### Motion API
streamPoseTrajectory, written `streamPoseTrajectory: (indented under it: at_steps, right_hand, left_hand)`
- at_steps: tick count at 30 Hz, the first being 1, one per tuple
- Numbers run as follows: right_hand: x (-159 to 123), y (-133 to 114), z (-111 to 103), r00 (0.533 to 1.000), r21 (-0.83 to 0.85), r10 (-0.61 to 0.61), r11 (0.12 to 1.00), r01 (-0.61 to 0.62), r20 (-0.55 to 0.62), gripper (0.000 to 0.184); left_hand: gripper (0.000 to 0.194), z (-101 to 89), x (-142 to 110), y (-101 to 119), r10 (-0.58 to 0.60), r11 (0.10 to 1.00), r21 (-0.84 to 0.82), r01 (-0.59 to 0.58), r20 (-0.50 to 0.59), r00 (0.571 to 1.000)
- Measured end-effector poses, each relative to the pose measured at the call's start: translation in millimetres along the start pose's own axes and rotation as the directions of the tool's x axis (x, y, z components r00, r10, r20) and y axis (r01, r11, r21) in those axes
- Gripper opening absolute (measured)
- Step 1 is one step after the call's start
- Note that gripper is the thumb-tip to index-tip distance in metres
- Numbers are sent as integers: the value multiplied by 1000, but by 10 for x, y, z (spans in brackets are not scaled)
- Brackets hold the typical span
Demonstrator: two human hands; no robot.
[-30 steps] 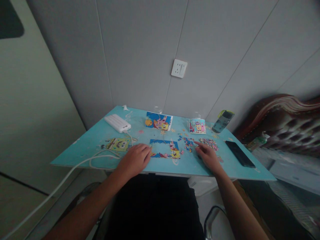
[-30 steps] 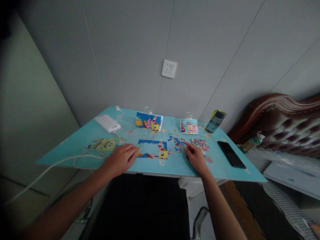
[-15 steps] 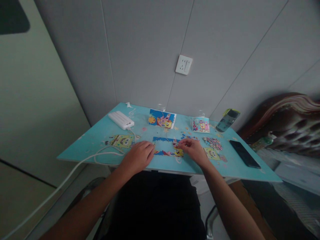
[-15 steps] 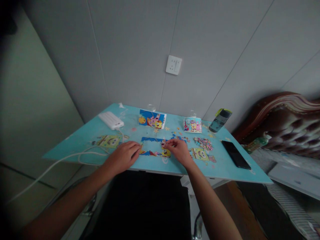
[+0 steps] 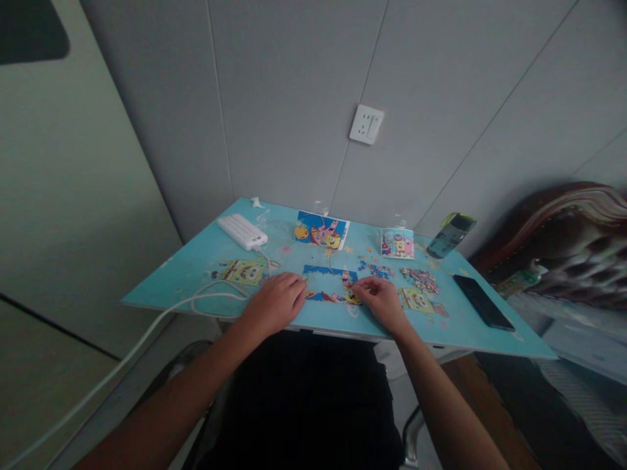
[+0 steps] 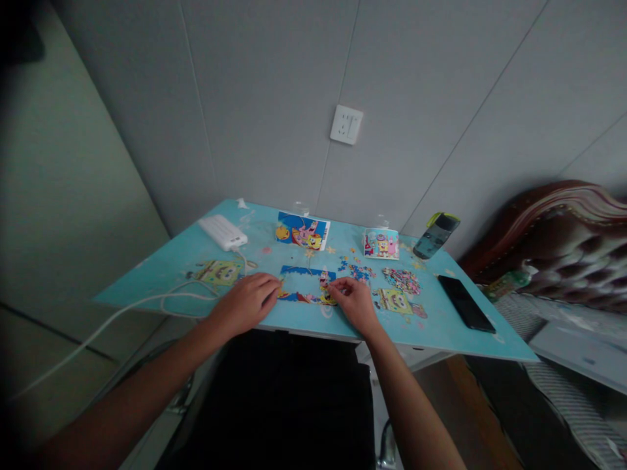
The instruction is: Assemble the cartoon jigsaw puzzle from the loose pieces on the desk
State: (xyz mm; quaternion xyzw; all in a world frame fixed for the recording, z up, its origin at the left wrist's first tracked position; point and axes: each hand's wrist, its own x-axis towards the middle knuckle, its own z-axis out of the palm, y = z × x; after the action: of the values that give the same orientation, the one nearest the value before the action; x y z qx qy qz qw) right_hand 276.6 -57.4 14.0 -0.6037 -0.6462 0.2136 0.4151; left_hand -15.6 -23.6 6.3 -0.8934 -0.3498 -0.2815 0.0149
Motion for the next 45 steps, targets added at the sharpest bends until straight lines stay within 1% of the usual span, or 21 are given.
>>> streamPoseTrajectory:
  at_steps: [2, 9, 11, 17, 23, 30, 34, 40, 45]
  right_hand:
    - [-3, -1, 10, 1000, -21, -7, 1000, 8, 22, 27]
    - [-37, -21, 30, 1000, -53, -12, 998, 13, 16, 22]
    - [-48, -31, 22, 1000, -57, -15, 998, 15, 0, 22]
    - [-68, -52, -36, 995, -55, -6, 998, 1, -97, 31]
    - [-68, -29, -8, 998, -83, -9, 997, 4, -55, 25]
    - [-72, -52, -11, 996, -95, 3, 995, -12, -91, 28]
    - [-85, -78, -13, 986, -104, 9, 994, -27, -164, 30]
    - [-85, -40, -2, 964, -48, 26, 998, -40, -265, 34]
    - [-53, -5, -16, 971, 96, 51, 995, -29, -232, 46]
  left_hand:
    - [18, 12, 1, -5, -2, 1000, 0, 2, 0, 1000]
    - [18, 12, 4, -5, -7, 1000, 4, 7, 13, 1000]
    - [18, 2, 3, 2, -7, 1000, 6, 7, 15, 1000]
    - [18, -3, 1, 7, -8, 1000, 4, 8, 14, 1000]
    - [18, -7, 3, 9, -9, 1000, 2, 9, 17, 1000]
    - [20, 1, -2, 7, -12, 1000, -2, 12, 14, 1000]
    - [20, 7, 0, 5, -13, 1000, -7, 13, 16, 1000]
    - [19, 11, 0, 1, -16, 1000, -9, 16, 10, 1000]
    - [18, 8, 2, 0, -13, 1000, -7, 13, 2, 1000]
